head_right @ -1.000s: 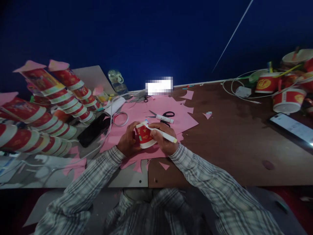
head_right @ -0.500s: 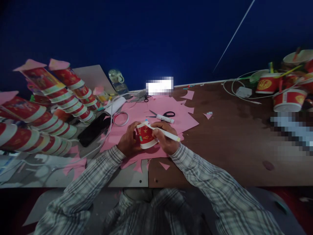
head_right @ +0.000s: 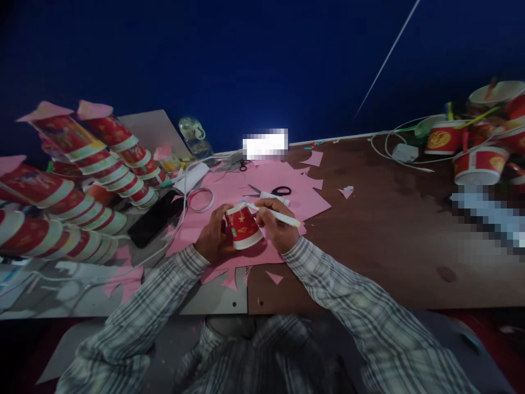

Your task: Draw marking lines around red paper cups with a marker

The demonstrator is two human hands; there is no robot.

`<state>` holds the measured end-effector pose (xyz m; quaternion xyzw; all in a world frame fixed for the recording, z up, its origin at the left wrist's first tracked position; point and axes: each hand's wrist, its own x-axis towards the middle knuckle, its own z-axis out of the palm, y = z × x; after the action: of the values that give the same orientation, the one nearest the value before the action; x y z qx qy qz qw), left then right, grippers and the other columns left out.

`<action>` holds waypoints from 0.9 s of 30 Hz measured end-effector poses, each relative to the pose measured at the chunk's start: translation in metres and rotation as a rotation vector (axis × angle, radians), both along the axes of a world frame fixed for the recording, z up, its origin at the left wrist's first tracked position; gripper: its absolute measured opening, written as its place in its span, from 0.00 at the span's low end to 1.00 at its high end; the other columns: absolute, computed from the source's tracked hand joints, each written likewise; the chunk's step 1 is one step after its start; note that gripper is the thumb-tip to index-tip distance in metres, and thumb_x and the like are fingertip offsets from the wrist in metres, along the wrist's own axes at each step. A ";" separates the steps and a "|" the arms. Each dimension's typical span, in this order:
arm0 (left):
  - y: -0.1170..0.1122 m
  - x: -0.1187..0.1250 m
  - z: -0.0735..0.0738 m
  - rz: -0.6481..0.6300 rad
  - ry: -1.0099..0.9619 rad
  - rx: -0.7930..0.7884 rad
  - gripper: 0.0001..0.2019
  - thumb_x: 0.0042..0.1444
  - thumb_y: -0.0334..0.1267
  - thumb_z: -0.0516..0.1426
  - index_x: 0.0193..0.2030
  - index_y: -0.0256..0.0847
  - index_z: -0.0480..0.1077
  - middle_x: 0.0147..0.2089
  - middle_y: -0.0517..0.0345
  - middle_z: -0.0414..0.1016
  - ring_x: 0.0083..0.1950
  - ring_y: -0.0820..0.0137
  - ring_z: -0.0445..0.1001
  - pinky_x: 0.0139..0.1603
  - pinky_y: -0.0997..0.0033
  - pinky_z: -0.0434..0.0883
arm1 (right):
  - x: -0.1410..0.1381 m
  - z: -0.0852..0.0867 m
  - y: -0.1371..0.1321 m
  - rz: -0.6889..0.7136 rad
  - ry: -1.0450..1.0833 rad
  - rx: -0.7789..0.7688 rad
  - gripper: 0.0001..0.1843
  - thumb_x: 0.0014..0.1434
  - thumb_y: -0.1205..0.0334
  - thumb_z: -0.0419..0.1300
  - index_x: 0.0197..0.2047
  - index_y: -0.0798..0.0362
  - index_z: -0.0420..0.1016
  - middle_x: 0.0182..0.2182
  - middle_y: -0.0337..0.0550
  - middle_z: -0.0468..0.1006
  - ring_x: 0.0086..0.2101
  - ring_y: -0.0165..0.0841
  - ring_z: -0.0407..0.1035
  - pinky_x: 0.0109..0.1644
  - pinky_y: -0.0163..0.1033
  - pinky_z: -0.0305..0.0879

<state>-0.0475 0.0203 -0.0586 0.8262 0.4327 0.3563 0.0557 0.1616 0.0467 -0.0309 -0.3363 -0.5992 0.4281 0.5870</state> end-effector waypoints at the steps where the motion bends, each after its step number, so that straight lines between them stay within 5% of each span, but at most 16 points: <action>1: 0.000 0.000 0.000 0.002 -0.005 -0.002 0.50 0.51 0.63 0.63 0.71 0.37 0.47 0.63 0.32 0.65 0.66 0.47 0.69 0.58 0.47 0.76 | 0.000 -0.001 0.001 0.006 0.015 -0.018 0.17 0.65 0.47 0.58 0.41 0.53 0.74 0.21 0.35 0.72 0.23 0.28 0.68 0.30 0.38 0.68; 15: 0.001 0.002 0.003 0.019 -0.068 0.001 0.50 0.50 0.65 0.62 0.70 0.38 0.48 0.61 0.35 0.66 0.63 0.49 0.72 0.56 0.49 0.78 | 0.001 0.000 0.000 -0.001 0.166 -0.084 0.16 0.62 0.47 0.61 0.34 0.53 0.75 0.16 0.33 0.68 0.19 0.27 0.61 0.23 0.34 0.60; 27: 0.000 0.003 0.002 0.044 -0.055 0.085 0.49 0.51 0.59 0.65 0.70 0.36 0.48 0.61 0.32 0.67 0.62 0.47 0.72 0.54 0.50 0.78 | 0.003 -0.003 -0.009 0.059 -0.059 0.039 0.13 0.66 0.52 0.58 0.40 0.53 0.77 0.22 0.36 0.73 0.22 0.28 0.67 0.25 0.36 0.65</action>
<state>-0.0450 0.0204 -0.0568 0.8081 0.4337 0.3979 0.0246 0.1643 0.0372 -0.0341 -0.3195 -0.6342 0.4234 0.5625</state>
